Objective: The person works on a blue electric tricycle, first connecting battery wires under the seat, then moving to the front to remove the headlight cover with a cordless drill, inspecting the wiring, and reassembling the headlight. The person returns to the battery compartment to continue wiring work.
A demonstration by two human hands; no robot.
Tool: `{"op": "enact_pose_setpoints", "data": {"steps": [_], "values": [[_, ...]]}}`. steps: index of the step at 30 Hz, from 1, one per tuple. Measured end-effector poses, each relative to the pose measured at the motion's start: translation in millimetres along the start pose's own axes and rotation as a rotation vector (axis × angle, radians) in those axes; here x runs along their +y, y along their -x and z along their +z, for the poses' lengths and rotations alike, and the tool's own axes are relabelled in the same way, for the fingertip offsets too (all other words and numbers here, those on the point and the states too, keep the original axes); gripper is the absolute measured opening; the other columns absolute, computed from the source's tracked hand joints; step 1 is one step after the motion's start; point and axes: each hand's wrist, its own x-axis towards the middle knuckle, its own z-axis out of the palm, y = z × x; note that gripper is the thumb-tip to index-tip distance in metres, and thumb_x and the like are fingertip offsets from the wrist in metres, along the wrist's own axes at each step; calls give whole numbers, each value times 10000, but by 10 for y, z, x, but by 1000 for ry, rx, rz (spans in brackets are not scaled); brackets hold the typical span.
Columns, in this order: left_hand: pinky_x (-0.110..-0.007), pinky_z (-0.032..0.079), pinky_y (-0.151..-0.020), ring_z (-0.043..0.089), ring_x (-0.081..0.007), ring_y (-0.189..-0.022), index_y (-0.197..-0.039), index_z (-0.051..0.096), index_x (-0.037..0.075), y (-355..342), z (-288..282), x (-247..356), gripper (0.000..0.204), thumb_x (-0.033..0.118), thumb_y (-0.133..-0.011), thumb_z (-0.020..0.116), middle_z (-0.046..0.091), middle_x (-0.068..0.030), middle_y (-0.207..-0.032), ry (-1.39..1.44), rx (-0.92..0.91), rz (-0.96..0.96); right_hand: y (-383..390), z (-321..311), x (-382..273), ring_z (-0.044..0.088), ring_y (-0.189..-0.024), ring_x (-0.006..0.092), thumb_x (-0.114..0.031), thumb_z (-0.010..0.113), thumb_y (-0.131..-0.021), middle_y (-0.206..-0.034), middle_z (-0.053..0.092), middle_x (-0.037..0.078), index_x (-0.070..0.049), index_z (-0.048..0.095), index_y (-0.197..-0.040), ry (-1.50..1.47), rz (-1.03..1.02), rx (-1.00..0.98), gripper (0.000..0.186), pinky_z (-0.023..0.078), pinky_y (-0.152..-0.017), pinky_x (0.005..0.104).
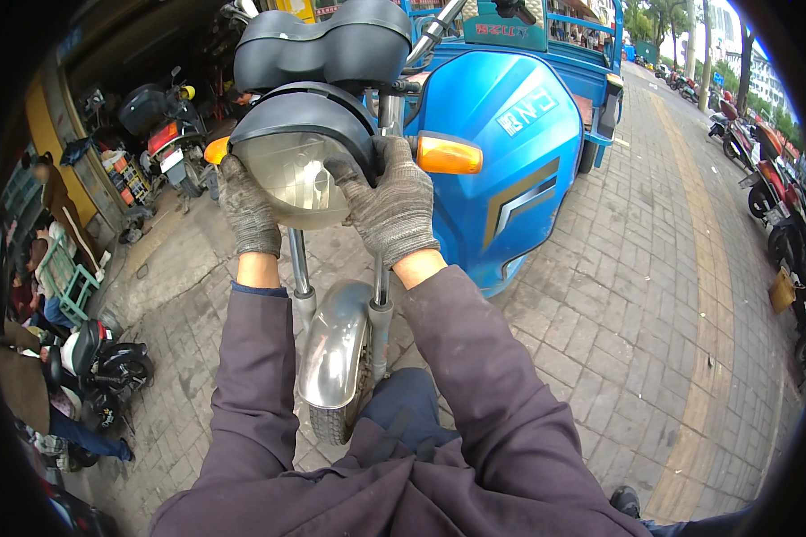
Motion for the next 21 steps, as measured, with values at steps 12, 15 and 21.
{"op": "enact_pose_setpoints", "data": {"steps": [12, 15, 21], "values": [[-337, 446, -956, 586, -227, -1072, -1310, 496, -27, -11, -40, 152, 541, 430, -1028, 428, 613, -177, -1183, -14, -88, 4, 15, 63, 83, 619, -722, 165, -437, 819, -763, -812, 631, 98, -3, 569, -957, 62, -77, 134, 537, 526, -668, 306], [-337, 423, -997, 566, -230, -1126, -1320, 485, -41, -38, -54, 65, 503, 373, -1047, 400, 581, -170, -1257, 27, -101, 6, 27, 56, 94, 618, -716, 171, -435, 823, -756, -814, 627, 101, -4, 566, -955, 88, -55, 93, 540, 527, -659, 313], [-338, 417, -1024, 557, -279, -1154, -1315, 534, 22, -203, -57, -61, 353, 193, -1030, 414, 570, -171, -1272, -187, -84, 64, 26, 102, 141, 600, -692, 205, -404, 841, -734, -785, 591, 103, 7, 566, -935, 171, -219, 171, 533, 516, -640, 323]]}}
